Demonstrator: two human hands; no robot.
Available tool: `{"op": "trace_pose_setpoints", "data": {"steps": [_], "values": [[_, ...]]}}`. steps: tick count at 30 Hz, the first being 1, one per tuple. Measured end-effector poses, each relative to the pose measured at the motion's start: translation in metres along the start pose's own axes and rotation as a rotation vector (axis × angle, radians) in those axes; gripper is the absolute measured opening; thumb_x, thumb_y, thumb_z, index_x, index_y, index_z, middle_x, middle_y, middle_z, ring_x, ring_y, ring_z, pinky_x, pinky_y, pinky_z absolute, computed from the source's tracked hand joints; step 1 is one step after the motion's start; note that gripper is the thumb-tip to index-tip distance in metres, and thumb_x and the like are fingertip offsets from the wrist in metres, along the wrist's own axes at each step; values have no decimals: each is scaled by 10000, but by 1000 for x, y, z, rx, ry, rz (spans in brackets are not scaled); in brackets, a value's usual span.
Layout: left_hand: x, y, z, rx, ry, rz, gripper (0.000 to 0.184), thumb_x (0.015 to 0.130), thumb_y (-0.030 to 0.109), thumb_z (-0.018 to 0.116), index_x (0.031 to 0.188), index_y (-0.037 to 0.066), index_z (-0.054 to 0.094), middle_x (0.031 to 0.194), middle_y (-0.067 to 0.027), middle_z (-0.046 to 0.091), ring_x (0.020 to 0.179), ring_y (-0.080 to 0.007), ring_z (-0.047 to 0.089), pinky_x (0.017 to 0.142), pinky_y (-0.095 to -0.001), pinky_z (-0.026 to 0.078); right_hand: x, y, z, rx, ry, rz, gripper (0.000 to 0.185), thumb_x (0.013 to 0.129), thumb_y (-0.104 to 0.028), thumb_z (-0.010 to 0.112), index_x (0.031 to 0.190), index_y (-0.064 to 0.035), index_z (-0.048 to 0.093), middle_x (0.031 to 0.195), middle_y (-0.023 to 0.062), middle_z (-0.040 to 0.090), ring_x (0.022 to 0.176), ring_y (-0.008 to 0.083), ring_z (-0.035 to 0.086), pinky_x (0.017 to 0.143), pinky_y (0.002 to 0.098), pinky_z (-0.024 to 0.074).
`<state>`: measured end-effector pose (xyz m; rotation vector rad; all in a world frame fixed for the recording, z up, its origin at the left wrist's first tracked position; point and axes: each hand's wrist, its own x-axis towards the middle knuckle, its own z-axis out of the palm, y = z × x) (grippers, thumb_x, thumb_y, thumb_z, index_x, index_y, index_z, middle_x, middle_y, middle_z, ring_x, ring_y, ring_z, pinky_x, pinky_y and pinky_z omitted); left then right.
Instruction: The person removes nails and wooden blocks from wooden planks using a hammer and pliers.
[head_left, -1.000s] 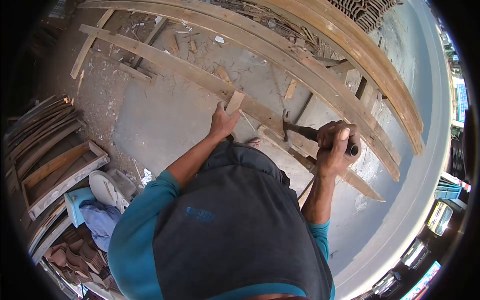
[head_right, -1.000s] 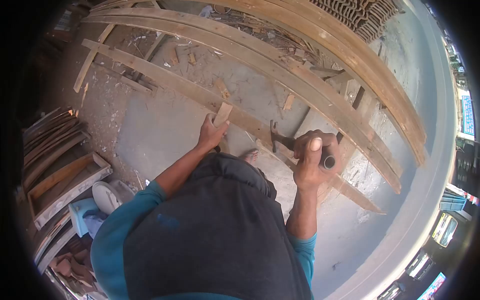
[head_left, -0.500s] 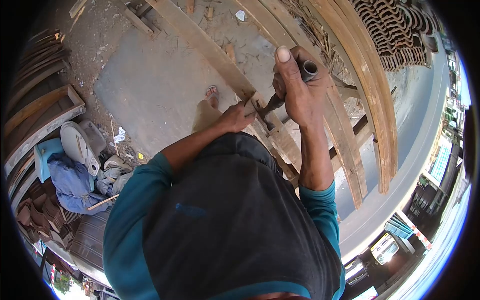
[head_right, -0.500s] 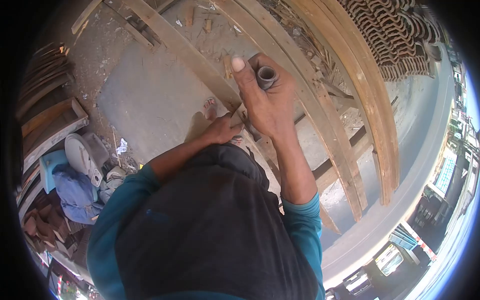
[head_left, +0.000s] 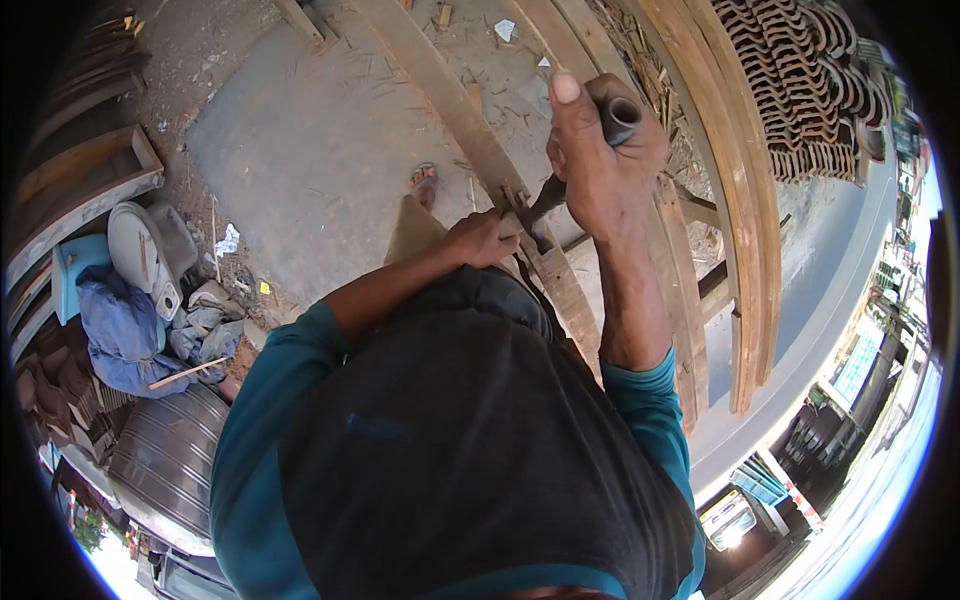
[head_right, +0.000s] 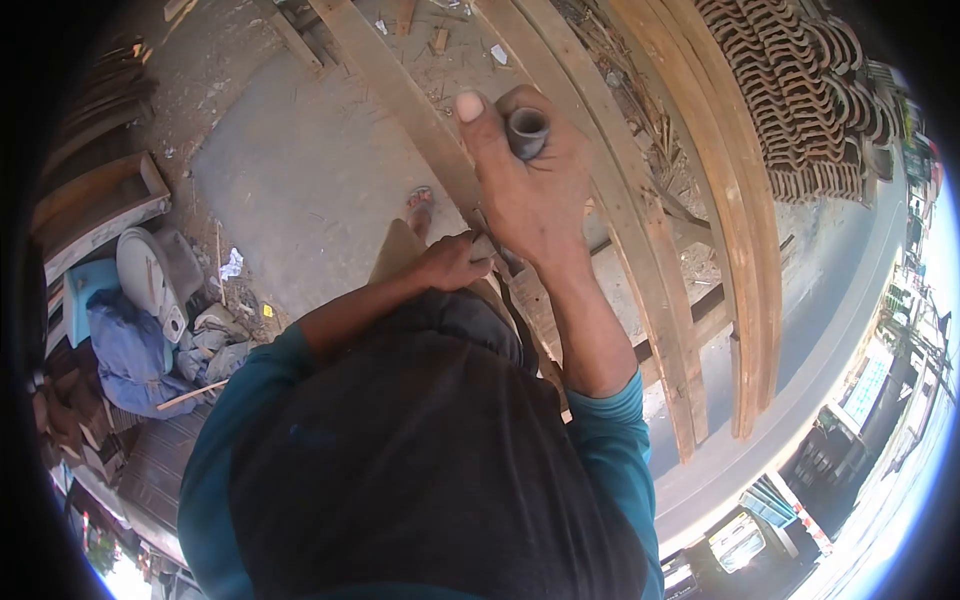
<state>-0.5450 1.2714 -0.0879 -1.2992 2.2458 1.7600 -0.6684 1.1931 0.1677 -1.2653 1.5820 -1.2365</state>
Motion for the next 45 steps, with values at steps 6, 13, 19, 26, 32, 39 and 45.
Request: {"op": "trace_pose_setpoints", "data": {"steps": [6,13,19,26,32,39,45], "values": [[-15,28,6,55,130,-185,706,869,467,662,1267,-107,564,1081,-350,687,1034,-473,686,917,-528,541,-60,10,-54,468,108,-159,388,1010,-246,683,749,-95,440,566,22,438,456,108,392,438,285,343],[-20,51,-4,96,142,-286,783,842,419,706,1459,-6,476,1352,-368,570,1287,-459,558,1096,-469,460,-43,21,-47,237,77,-154,522,972,-385,734,642,-80,469,603,-63,451,592,67,375,538,277,327],[-14,36,10,181,248,-200,861,811,447,697,1524,39,439,1200,-307,684,1169,-431,652,1022,-483,508,-144,65,-106,697,71,-444,278,1016,-150,606,789,-9,529,574,83,518,480,132,471,447,327,381],[-16,36,2,156,182,-246,787,830,412,683,1466,-10,489,1122,-258,712,992,-336,718,864,-425,569,-166,81,-128,731,147,-558,256,1007,-177,601,833,3,545,595,74,513,455,157,458,452,335,404],[-45,34,0,-1090,-162,-168,532,959,275,591,1396,-16,507,1260,-183,678,917,-222,685,792,-352,559,-178,47,-155,743,205,-606,235,993,-135,598,811,2,542,609,100,544,482,168,467,493,357,421],[-2,55,-4,-1497,-88,61,421,959,278,598,1309,45,572,1125,-68,673,837,-135,643,602,-230,475,-185,40,-171,546,204,-581,284,983,-64,588,724,-3,490,610,68,534,550,158,478,515,337,407],[48,77,-12,-1500,-19,117,260,977,234,605,1175,66,608,1025,-51,672,854,-124,654,691,-222,555,-185,59,-166,472,225,-524,311,1013,-88,589,725,-16,495,631,63,551,568,139,480,528,318,390]]}}
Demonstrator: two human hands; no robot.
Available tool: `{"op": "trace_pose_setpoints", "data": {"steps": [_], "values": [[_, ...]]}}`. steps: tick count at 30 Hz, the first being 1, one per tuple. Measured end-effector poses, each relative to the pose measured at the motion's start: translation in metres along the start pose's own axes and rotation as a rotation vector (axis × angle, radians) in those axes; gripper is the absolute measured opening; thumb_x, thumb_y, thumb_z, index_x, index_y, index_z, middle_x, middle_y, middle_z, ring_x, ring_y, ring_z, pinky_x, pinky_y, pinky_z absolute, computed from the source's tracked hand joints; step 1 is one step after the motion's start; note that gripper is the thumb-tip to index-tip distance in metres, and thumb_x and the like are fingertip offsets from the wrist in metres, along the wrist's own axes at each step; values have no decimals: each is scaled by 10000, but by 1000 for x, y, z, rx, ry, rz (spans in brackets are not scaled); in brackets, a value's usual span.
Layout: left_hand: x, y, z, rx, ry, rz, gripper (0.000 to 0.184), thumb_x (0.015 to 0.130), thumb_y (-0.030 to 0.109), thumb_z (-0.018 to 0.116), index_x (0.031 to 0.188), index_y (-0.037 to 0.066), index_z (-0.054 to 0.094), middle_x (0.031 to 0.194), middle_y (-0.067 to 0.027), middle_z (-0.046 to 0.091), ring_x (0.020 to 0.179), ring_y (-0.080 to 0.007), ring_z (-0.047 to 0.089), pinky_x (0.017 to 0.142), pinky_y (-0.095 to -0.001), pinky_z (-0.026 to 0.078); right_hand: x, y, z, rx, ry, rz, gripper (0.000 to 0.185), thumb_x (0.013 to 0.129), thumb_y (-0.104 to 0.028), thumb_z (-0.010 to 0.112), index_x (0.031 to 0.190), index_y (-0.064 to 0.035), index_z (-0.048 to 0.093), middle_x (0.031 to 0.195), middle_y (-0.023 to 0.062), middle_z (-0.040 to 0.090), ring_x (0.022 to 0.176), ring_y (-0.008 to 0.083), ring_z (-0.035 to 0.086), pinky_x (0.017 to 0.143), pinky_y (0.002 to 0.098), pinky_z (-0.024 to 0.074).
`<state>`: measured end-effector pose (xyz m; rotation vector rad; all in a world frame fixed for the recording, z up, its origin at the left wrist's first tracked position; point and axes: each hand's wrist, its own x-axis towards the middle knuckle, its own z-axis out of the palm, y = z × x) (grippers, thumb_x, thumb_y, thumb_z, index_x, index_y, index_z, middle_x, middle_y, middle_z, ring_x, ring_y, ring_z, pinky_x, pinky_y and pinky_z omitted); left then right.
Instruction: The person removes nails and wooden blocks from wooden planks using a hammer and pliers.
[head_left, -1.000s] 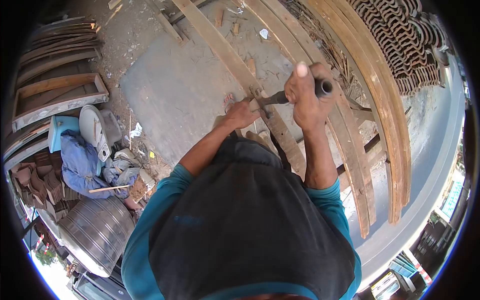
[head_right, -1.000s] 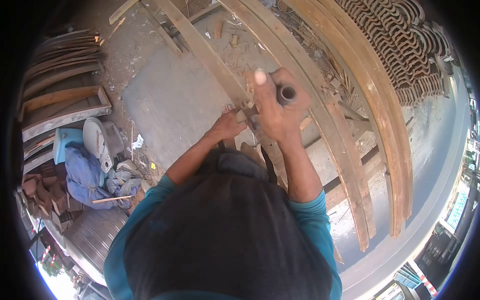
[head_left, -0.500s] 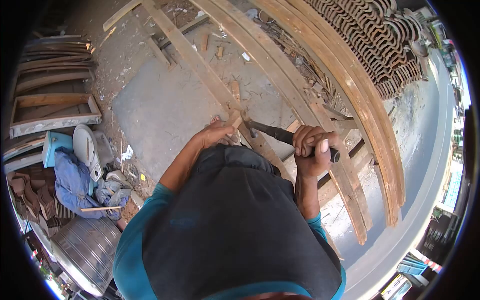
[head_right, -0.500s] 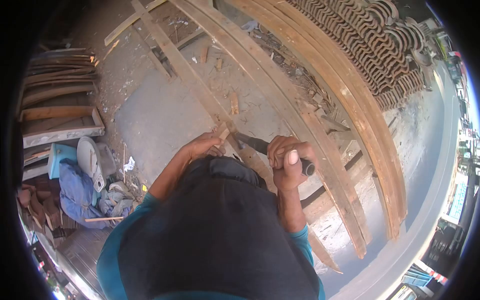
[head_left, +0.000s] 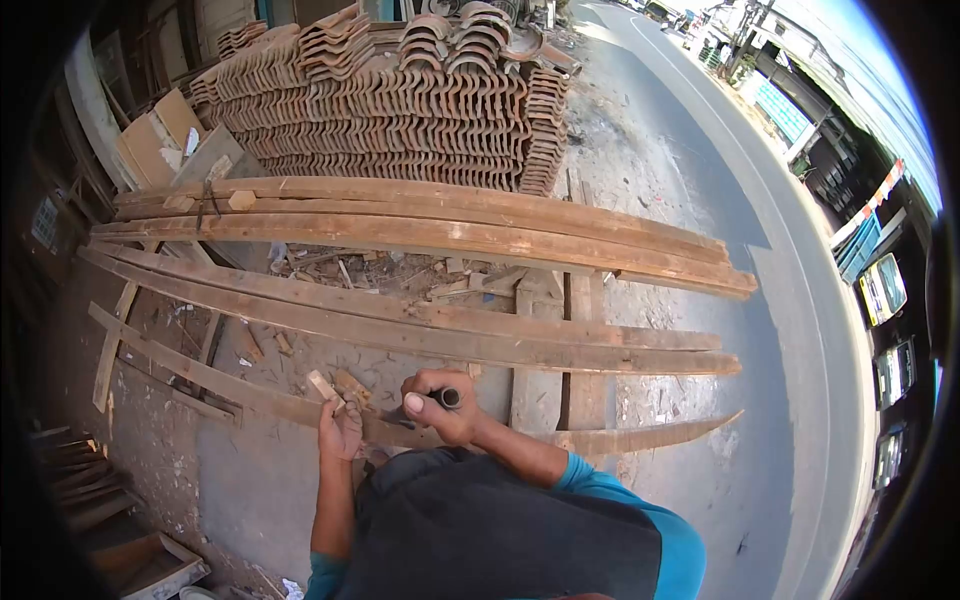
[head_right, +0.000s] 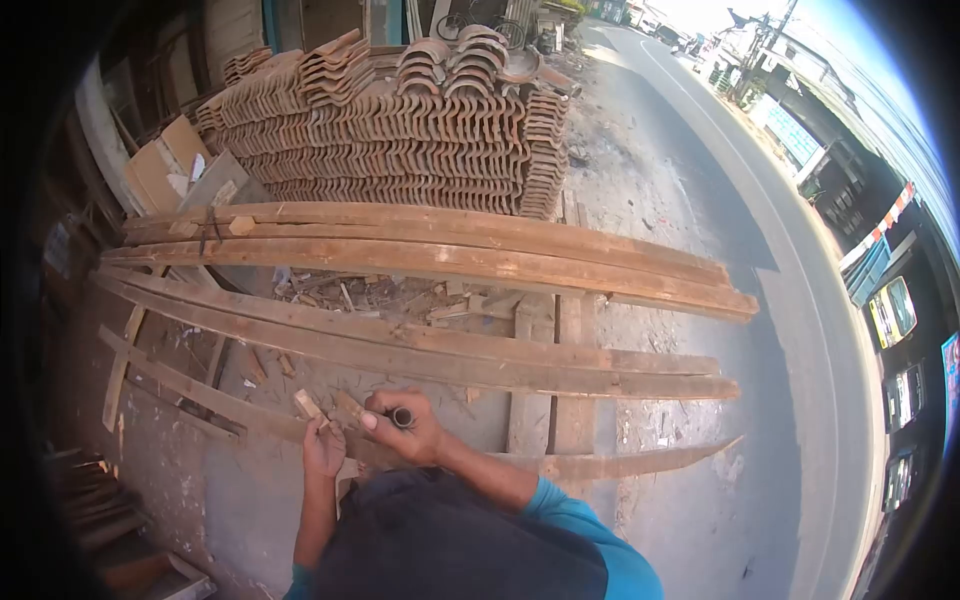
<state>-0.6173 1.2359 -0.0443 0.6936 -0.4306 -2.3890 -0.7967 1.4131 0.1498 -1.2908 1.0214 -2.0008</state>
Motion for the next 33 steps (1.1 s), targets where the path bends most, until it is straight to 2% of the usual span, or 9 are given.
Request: {"op": "trace_pose_setpoints", "data": {"steps": [3,6,7,8,11,14,26,30,33], "values": [[35,1,-17,93,-17,-39,272,996,201,598,1215,41,593,1043,-74,668,942,-179,680,832,-320,584,-10,17,10,-149,9,112,301,1017,-112,597,744,-26,505,627,52,543,556,126,470,507,305,363],[15,15,49,1250,284,83,442,914,180,645,1334,69,564,991,-117,708,868,-211,742,705,-330,568,-13,22,9,-95,63,131,270,993,-128,649,755,-23,574,663,44,582,593,114,489,537,307,392],[-6,26,72,1413,292,63,544,856,209,689,1358,57,547,959,-192,714,924,-303,745,753,-395,571,-11,17,11,-56,81,146,291,1006,-147,637,756,-28,548,648,51,583,576,112,491,521,296,389],[-4,7,43,1534,282,561,573,835,231,696,1349,25,546,997,-278,702,979,-420,711,843,-477,556,-8,14,14,-75,99,128,299,1023,-160,612,767,-39,518,619,57,558,530,112,476,489,290,384],[-55,15,51,1548,308,180,710,844,275,679,1438,-43,452,1220,-329,657,1173,-471,629,1009,-479,498,2,14,12,-23,104,81,322,1039,-186,602,778,-39,482,570,63,507,471,112,444,430,283,363],[-89,-1,13,1636,434,-52,737,843,269,672,1442,-77,418,1249,-355,631,1176,-486,618,1029,-476,489,25,9,29,-57,89,88,335,1041,-194,610,782,-38,467,556,63,491,449,109,432,409,270,350],[-76,7,-36,1488,365,-60,718,846,360,666,1410,-44,482,1270,-388,593,1177,-520,579,1049,-510,458,125,106,167,-278,-295,488,414,1007,-263,701,693,-64,517,589,-26,504,556,69,439,506,295,375],[-80,15,-29,1492,413,-96,681,856,356,656,1413,-4,503,1222,-371,625,1174,-536,562,1048,-549,447,148,139,216,-514,-414,510,447,967,-364,720,745,-2,583,602,47,551,591,159,489,590,382,436],[-78,12,-33,1713,417,8,688,871,380,693,1383,-37,502,1060,-321,707,1050,-466,683,952,-555,499,159,176,246,-651,-464,456,474,943,-412,727,787,24,623,636,107,600,607,238,546,635,424,469]]}}
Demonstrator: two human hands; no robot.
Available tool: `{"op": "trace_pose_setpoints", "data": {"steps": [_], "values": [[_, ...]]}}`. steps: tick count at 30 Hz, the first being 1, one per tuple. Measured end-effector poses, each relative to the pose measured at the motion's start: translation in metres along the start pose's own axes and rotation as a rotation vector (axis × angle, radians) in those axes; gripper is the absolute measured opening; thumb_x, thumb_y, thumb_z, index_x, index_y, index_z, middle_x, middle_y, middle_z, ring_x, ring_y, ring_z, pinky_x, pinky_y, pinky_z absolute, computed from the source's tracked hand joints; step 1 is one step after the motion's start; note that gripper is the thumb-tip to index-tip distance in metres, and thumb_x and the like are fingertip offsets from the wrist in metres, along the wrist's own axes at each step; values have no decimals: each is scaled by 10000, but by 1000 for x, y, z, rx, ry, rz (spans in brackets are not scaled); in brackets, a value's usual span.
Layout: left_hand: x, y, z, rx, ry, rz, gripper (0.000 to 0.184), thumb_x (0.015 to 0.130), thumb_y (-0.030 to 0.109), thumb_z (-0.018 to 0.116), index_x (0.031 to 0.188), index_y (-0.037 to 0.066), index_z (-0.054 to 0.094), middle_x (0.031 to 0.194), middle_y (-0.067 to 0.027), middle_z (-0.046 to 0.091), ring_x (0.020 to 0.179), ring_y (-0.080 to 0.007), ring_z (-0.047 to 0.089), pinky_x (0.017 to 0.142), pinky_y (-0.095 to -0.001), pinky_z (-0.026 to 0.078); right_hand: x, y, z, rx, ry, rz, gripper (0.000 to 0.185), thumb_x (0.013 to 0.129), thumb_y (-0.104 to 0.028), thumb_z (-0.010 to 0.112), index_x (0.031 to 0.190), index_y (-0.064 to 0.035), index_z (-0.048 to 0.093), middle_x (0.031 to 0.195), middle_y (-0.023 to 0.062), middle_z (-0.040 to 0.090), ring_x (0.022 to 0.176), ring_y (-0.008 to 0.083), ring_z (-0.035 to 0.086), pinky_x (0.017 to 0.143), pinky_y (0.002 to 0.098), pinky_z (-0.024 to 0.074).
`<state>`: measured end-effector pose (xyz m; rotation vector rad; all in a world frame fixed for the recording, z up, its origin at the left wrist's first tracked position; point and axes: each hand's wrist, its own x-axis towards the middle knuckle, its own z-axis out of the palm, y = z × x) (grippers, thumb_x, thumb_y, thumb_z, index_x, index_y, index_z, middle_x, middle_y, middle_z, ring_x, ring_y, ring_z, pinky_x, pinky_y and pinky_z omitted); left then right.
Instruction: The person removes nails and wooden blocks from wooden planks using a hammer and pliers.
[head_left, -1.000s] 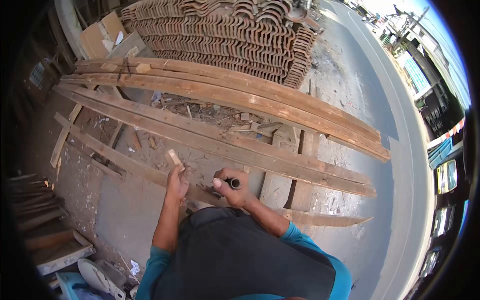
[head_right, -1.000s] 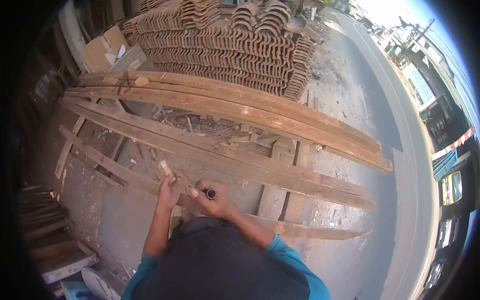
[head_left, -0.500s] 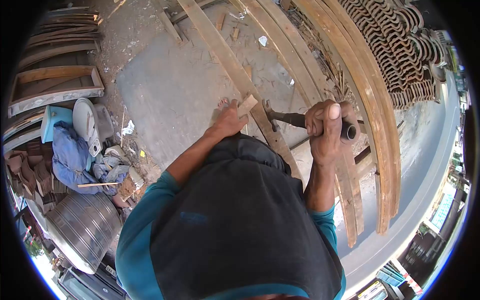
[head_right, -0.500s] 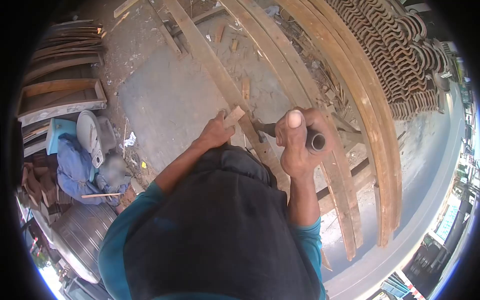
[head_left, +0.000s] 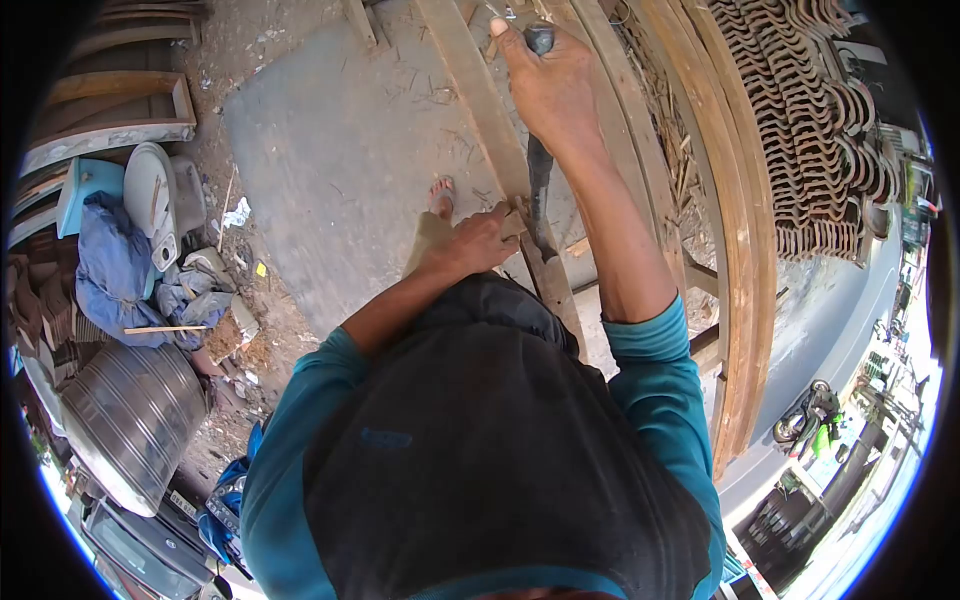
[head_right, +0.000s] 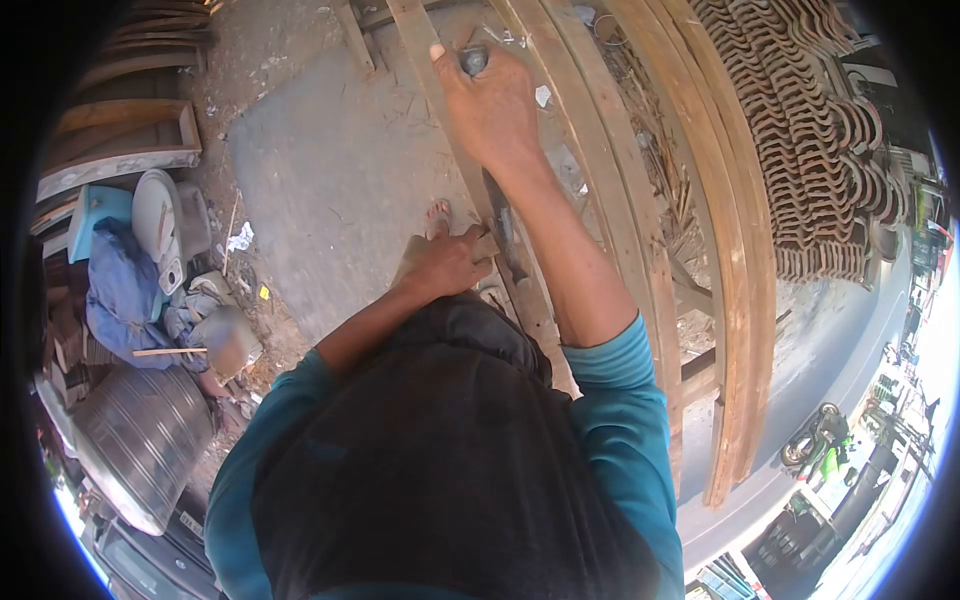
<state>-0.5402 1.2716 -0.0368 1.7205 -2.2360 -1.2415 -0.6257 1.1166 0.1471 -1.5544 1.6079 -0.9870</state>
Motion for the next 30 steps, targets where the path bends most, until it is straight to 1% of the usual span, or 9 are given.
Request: {"op": "trace_pose_setpoints", "data": {"steps": [5,7,11,13,15,17,19,24,30], "values": [[4,-1,-5,-136,-112,-30,637,892,410,702,1319,-30,531,1093,-313,700,1052,-464,684,933,-529,536,19,-1,18,45,-2,-57,473,926,-431,735,818,24,659,677,154,647,646,311,603,672,445,496],[6,-5,2,-167,-97,-37,625,893,411,697,1305,-30,534,1092,-318,698,1056,-461,684,931,-537,535,-4,-10,3,-57,47,-36,473,932,-421,739,794,19,633,635,112,604,608,242,560,634,417,474],[11,-17,31,-68,-33,-14,608,894,415,683,1292,-20,538,1087,-321,698,1062,-434,692,940,-566,507,-75,-4,-32,237,182,-10,365,959,-257,760,744,-32,569,599,7,490,580,85,411,522,289,351],[5,-9,22,-23,-27,-15,601,895,411,678,1297,-12,534,1086,-319,699,1060,-441,691,951,-568,491,-115,7,-51,178,206,-155,368,1013,-233,698,778,-67,469,583,25,507,507,72,459,464,257,362],[5,-6,16,28,-4,-9,594,896,407,674,1301,-3,530,1085,-318,700,1058,-448,689,962,-571,474,-159,31,-64,264,275,-356,299,1043,-169,629,830,-66,445,597,49,509,480,93,449,454,268,359],[6,-7,20,43,5,-10,585,894,390,675,1311,12,519,1077,-309,704,1054,-468,681,979,-556,456,-199,42,-76,542,321,-442,271,983,-82,673,767,-10,527,641,66,587,505,151,484,486,310,410],[-1,-3,17,66,4,24,580,890,370,679,1318,14,515,1077,-307,703,1063,-469,676,987,-559,455,-232,65,-89,715,309,-508,213,993,-63,623,819,9,525,637,110,582,498,204,521,465,327,418],[-2,9,6,160,-2,27,594,863,303,686,1350,6,521,1141,-297,683,1115,-454,653,945,-517,518,-257,80,-110,778,414,-444,271,1007,-202,597,859,20,549,623,111,531,571,221,541,560,380,465],[-6,4,0,61,-39,-95,597,838,289,684,1327,-17,528,1110,-292,690,1050,-446,677,923,-487,536,-291,99,-116,802,502,-472,299,1013,-274,571,868,-14,545,610,82,504,588,230,544,602,392,474]]}}
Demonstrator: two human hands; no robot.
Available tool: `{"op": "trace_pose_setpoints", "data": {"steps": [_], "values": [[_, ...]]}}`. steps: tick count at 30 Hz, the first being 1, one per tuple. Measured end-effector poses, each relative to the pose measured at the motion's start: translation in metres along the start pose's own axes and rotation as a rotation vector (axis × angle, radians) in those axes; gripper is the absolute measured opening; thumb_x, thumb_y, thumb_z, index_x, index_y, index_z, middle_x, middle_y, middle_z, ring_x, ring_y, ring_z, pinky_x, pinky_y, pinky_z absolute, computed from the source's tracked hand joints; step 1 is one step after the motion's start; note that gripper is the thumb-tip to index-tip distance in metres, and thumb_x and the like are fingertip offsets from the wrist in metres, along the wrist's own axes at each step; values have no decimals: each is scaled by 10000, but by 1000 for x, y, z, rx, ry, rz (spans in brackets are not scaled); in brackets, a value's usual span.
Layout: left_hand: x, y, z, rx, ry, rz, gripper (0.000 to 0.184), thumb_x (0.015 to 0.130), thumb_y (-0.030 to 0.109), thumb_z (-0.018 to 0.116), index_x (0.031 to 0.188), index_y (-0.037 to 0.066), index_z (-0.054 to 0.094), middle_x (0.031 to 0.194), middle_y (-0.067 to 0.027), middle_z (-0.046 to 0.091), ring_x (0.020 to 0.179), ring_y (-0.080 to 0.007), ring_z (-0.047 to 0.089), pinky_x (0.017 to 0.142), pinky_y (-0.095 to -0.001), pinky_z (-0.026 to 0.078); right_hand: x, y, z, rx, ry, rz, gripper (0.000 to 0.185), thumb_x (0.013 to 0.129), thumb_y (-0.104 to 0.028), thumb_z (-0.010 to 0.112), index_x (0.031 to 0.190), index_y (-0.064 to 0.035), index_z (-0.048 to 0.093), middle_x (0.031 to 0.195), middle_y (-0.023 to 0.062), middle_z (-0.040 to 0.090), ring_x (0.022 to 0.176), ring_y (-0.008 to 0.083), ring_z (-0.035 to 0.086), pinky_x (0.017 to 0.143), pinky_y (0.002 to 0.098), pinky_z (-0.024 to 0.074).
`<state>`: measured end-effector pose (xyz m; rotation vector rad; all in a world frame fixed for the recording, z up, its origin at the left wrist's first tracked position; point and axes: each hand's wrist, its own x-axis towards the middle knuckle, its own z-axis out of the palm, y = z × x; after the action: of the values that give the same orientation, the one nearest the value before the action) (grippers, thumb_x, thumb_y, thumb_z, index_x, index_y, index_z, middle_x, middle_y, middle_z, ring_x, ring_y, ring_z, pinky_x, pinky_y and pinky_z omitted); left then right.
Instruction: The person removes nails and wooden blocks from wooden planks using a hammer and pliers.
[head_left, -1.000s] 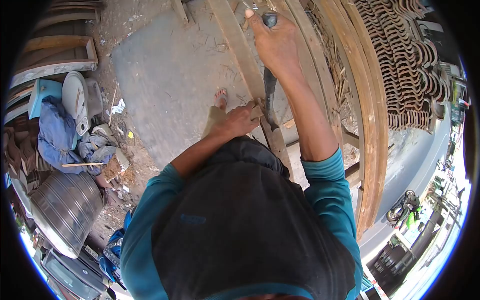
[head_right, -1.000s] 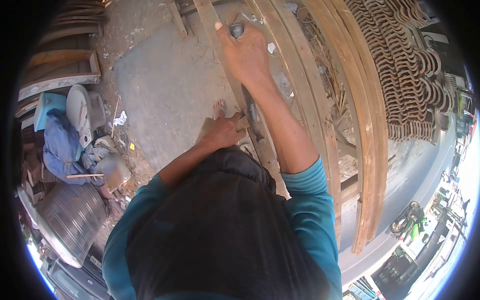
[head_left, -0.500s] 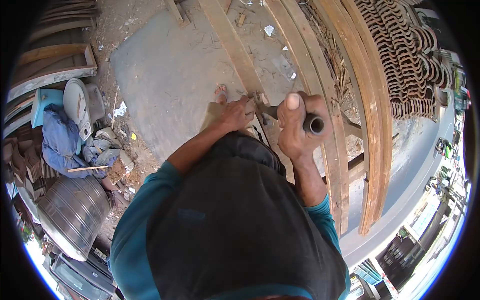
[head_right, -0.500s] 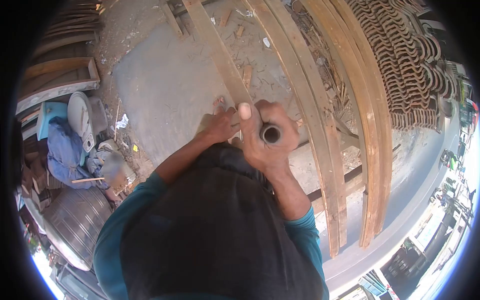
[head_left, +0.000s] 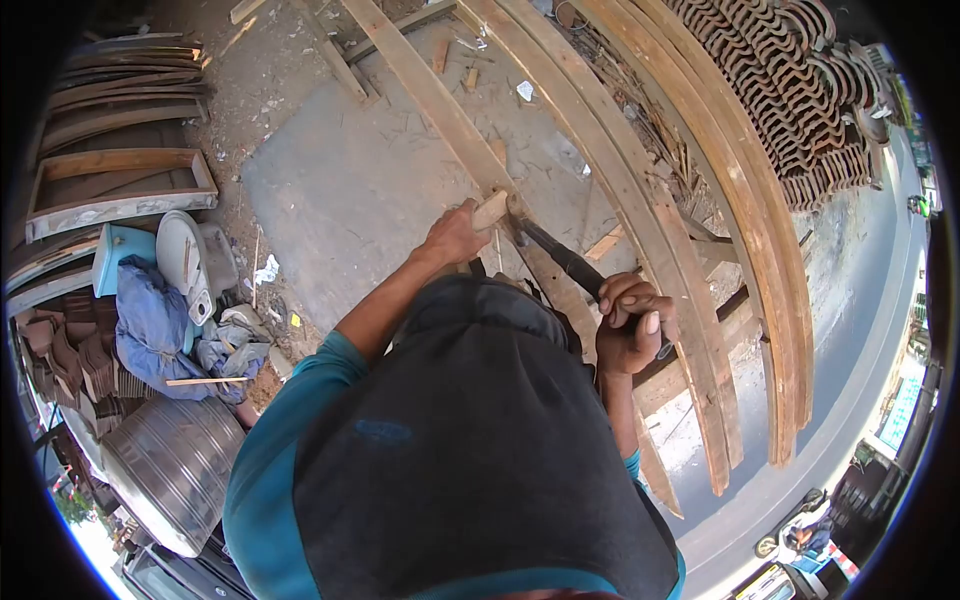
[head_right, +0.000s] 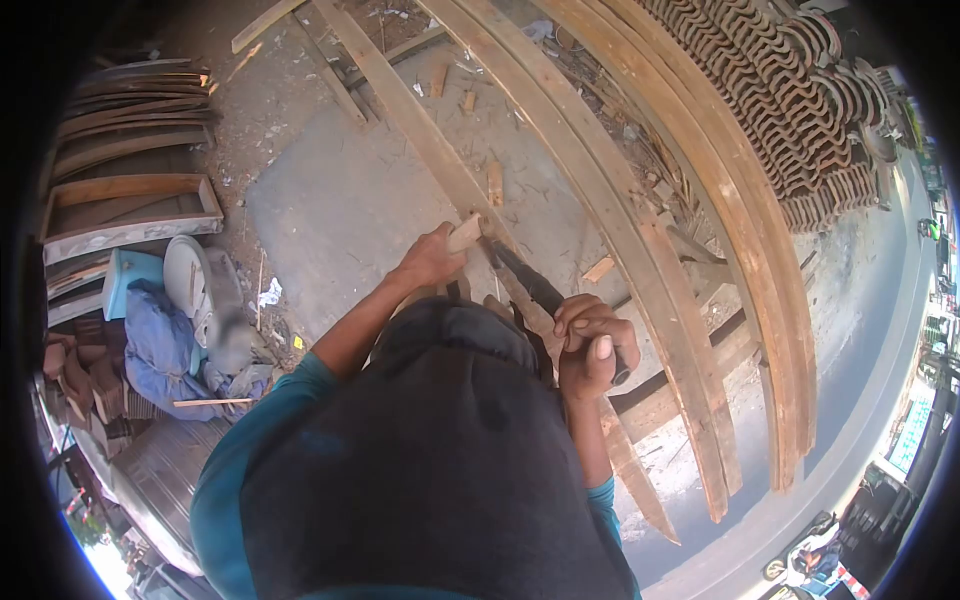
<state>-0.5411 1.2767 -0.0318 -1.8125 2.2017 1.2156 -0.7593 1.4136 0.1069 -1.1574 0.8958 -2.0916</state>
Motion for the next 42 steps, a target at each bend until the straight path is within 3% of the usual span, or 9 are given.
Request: {"op": "trace_pose_setpoints", "data": {"steps": [3,5,9,17,24,30,34,36,42], "values": [[1,-13,19,-165,-61,-2,548,854,283,673,1306,0,548,1111,-248,709,990,-380,706,887,-445,556,8,-5,-21,34,213,35,303,1041,-302,519,844,-73,518,559,22,388,552,186,466,628,358,426],[-10,-20,17,-848,-244,-203,492,872,281,655,1297,47,571,1123,-163,731,942,-297,712,881,-402,551,23,-19,-22,40,236,53,324,1061,-299,496,827,-76,520,558,-9,381,539,144,431,624,347,406],[-24,-40,13,-1530,-595,-121,477,921,390,589,1297,95,580,1413,-155,613,1237,-236,589,945,-348,502,30,-40,-23,45,215,43,352,1080,-316,470,824,-81,524,539,-28,361,503,115,406,590,310,384],[35,11,-12,-1626,-690,80,452,972,388,553,1321,103,593,1432,-112,619,1163,-185,608,886,-308,433,35,-36,8,8,191,32,329,1052,-305,511,837,-56,511,537,16,410,482,156,462,523,343,417],[90,32,-43,-1607,-654,7,497,954,326,634,1359,43,580,1322,-106,652,1106,-196,613,1008,-353,475,35,-22,50,-237,246,153,293,1003,-171,568,761,-18,507,603,65,530,539,145,484,501,306,378],[122,57,-103,-221,-476,355,517,892,362,704,1231,-26,668,1140,-145,712,1046,-254,663,950,-376,499,14,-48,62,-555,572,165,297,1005,-144,574,735,-42,501,601,51,526,548,111,470,506,290,374],[119,90,-80,63,-731,756,555,857,335,708,1270,-28,632,1120,-280,702,1068,-383,686,961,-443,514,-9,-80,64,-709,992,11,336,1014,-195,552,732,-28,478,568,71,482,493,137,444,480,296,378],[116,93,-44,199,-765,757,600,853,341,712,1313,-26,594,1147,-290,695,1095,-411,675,969,-467,511,-14,-94,73,-799,1246,-53,329,1011,-191,564,730,-40,480,555,46,439,485,135,404,503,305,396],[110,114,10,454,-935,849,797,804,370,775,1418,-36,468,1230,-315,667,1166,-447,647,995,-494,502,-56,-107,104,-1057,1431,-175,327,1033,-180,545,743,-41,490,581,47,452,508,130,421,519,300,397]]}}
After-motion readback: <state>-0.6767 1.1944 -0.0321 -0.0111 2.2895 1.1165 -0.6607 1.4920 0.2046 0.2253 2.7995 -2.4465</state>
